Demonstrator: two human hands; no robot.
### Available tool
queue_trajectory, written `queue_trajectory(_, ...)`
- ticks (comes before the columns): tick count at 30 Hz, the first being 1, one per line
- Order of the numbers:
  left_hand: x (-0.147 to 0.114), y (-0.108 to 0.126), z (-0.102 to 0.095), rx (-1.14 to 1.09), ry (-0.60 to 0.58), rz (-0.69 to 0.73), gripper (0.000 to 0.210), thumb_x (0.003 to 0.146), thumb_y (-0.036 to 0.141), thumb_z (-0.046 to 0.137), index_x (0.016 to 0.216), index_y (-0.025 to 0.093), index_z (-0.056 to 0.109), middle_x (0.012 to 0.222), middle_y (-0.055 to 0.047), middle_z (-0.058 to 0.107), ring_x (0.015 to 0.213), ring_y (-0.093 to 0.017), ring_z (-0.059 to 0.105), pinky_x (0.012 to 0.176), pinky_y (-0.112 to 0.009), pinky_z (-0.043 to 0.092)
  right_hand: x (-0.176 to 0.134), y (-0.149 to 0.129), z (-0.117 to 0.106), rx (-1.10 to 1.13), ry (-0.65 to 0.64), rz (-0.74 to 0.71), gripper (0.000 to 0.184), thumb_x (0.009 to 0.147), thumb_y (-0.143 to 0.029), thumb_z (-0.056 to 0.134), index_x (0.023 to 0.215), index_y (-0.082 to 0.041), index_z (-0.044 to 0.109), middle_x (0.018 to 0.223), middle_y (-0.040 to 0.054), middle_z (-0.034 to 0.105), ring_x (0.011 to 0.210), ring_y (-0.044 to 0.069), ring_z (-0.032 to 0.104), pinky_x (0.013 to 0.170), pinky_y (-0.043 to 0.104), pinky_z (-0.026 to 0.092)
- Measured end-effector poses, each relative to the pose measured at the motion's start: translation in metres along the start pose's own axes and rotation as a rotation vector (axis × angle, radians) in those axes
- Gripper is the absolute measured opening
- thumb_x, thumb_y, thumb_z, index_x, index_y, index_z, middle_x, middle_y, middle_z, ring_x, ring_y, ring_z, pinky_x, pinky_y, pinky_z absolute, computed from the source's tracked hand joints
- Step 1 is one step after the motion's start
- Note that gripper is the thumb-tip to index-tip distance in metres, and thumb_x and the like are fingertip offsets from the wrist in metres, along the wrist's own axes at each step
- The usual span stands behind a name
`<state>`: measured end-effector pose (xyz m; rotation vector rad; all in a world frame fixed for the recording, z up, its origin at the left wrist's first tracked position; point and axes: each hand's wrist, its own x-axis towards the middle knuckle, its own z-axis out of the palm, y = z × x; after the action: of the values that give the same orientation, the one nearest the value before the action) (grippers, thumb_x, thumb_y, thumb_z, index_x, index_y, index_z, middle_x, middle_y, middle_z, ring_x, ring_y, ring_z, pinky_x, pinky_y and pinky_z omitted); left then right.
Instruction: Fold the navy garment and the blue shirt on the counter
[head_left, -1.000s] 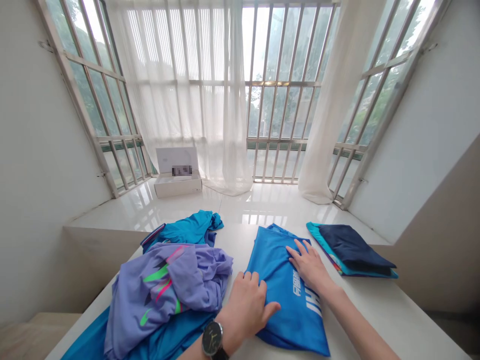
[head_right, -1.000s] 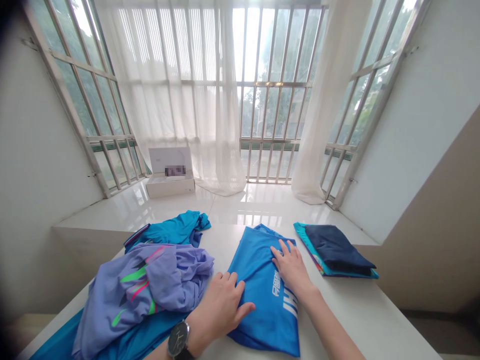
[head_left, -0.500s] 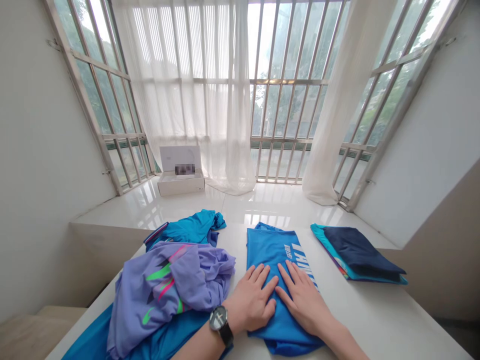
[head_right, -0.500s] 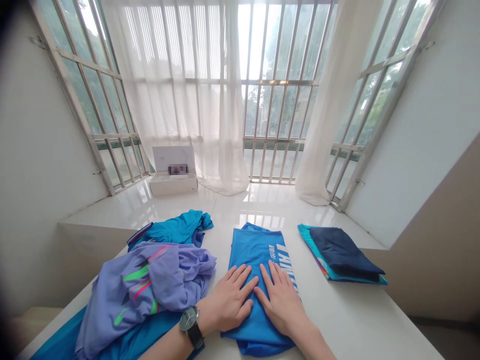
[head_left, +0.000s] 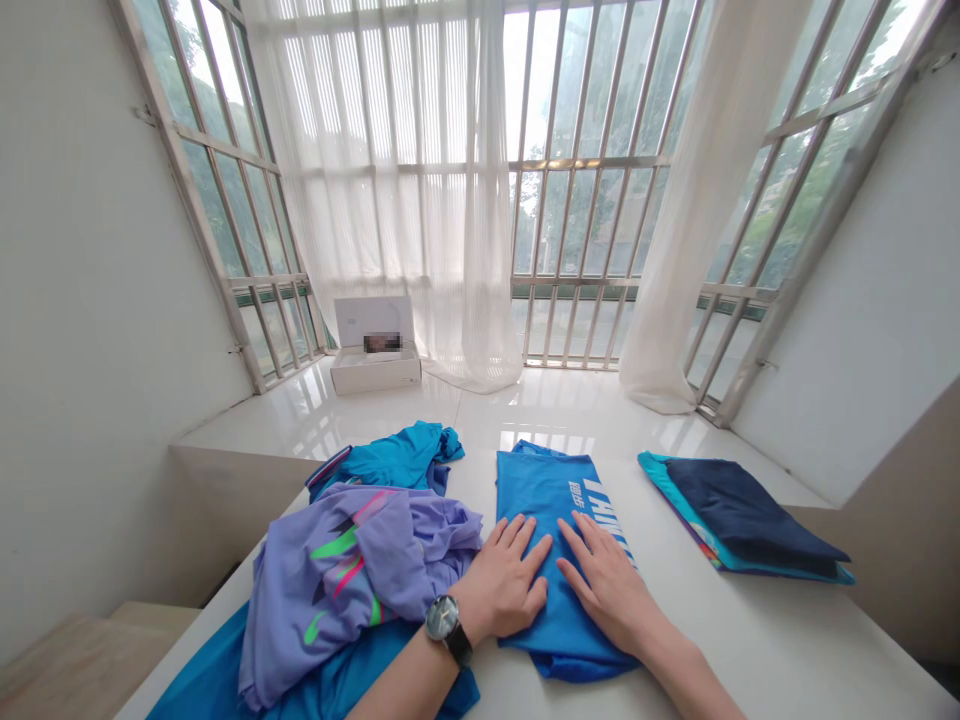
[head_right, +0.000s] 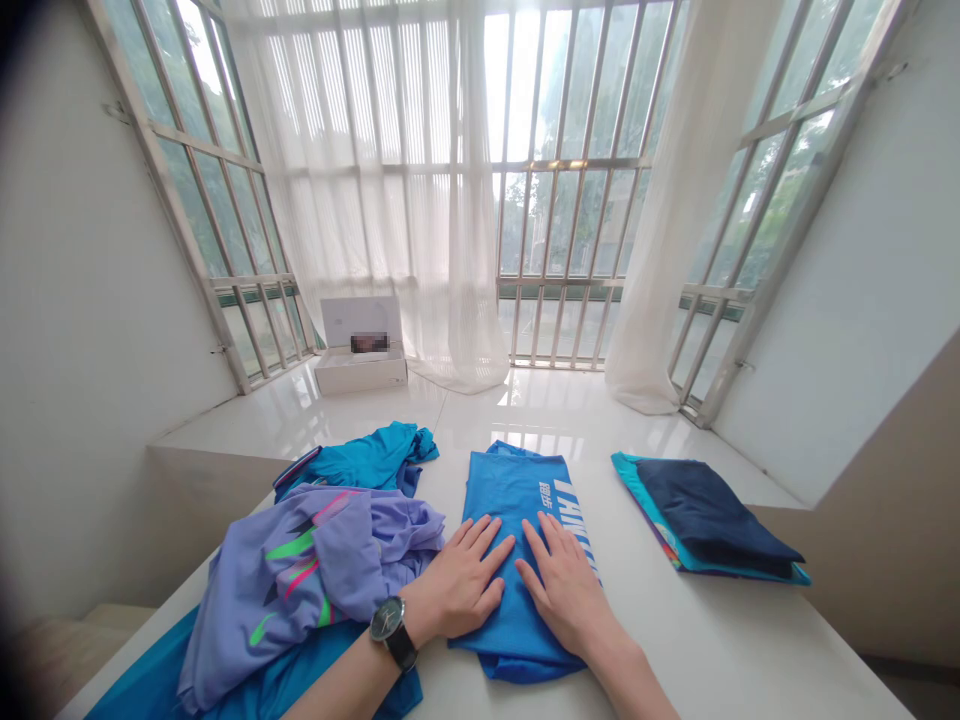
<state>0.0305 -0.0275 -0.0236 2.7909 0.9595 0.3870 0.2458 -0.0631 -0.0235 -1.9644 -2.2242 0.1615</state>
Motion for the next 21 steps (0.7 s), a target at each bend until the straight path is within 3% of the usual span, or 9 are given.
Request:
queue_trajectory(3,0.0,0.006,-0.005,0.051,0.048,-0.032,0.057,0.101,0.04,0.039,0.154,0.019,0.03,0.16,-0.015,0.031,0.149,-0.031,0.025,0.12,-0.05,0.023,-0.002,0.003,0.0,0.03,0.013,-0.07,0.06,0.099,-0.053,0.036,0.149,-0.021,0.045,0.16,0.0103,0.036,0.149,0.028,0.028,0.122,0.049,0.028)
queue_trajectory(6,-0.004,0.016,-0.02,0.118,0.065,-0.052,0.05,0.099,0.025,0.041,0.148,0.018,0.038,0.155,-0.016,0.039,0.143,-0.033,0.034,0.116,-0.051,0.03,-0.002,0.005,0.0,0.041,-0.004,-0.067,0.06,0.098,-0.053,0.037,0.149,-0.021,0.046,0.159,0.0108,0.039,0.147,0.028,0.034,0.121,0.048,0.03)
queue_trajectory(9,-0.01,0.02,-0.044,0.082,-0.042,-0.055,0.029,0.093,0.018,0.048,0.119,0.02,0.061,0.125,-0.01,0.063,0.116,-0.027,0.058,0.098,-0.039,0.046,-0.002,0.006,-0.002,0.03,-0.009,-0.039,0.062,0.098,-0.055,0.036,0.15,-0.022,0.044,0.16,0.0104,0.037,0.147,0.028,0.034,0.121,0.049,0.029)
queue_trajectory(12,-0.017,0.014,-0.064,-0.077,-0.212,-0.033,0.012,0.085,0.024,0.064,0.097,0.023,0.066,0.095,-0.001,0.069,0.086,-0.019,0.064,0.074,-0.027,0.047,-0.002,0.005,-0.004,0.02,-0.015,-0.018,0.063,0.098,-0.056,0.036,0.151,-0.022,0.042,0.16,0.0104,0.036,0.147,0.029,0.033,0.121,0.049,0.028)
queue_trajectory(15,-0.022,0.005,-0.071,-0.207,-0.347,-0.037,0.037,0.07,0.039,0.082,0.101,0.026,0.066,0.087,0.004,0.069,0.075,-0.017,0.062,0.059,-0.023,0.04,-0.002,0.005,-0.007,0.015,-0.027,-0.01,0.065,0.098,-0.058,0.034,0.151,-0.022,0.041,0.16,0.01,0.035,0.148,0.029,0.032,0.121,0.048,0.028)
queue_trajectory(17,-0.023,0.002,-0.07,-0.208,-0.375,-0.067,0.048,0.062,0.043,0.087,0.103,0.027,0.067,0.084,0.004,0.068,0.074,-0.018,0.062,0.056,-0.023,0.038,-0.003,0.004,-0.008,0.014,-0.038,-0.007,0.065,0.098,-0.058,0.033,0.151,-0.022,0.041,0.161,0.0097,0.035,0.148,0.028,0.032,0.122,0.048,0.028)
queue_trajectory(21,-0.025,0.001,-0.068,-0.141,-0.329,-0.088,0.03,0.066,0.033,0.082,0.093,0.025,0.072,0.081,0.002,0.069,0.074,-0.019,0.063,0.059,-0.025,0.041,-0.002,0.004,-0.008,0.032,-0.031,-0.007,0.064,0.098,-0.058,0.034,0.151,-0.022,0.042,0.16,0.0097,0.035,0.147,0.028,0.033,0.121,0.049,0.028)
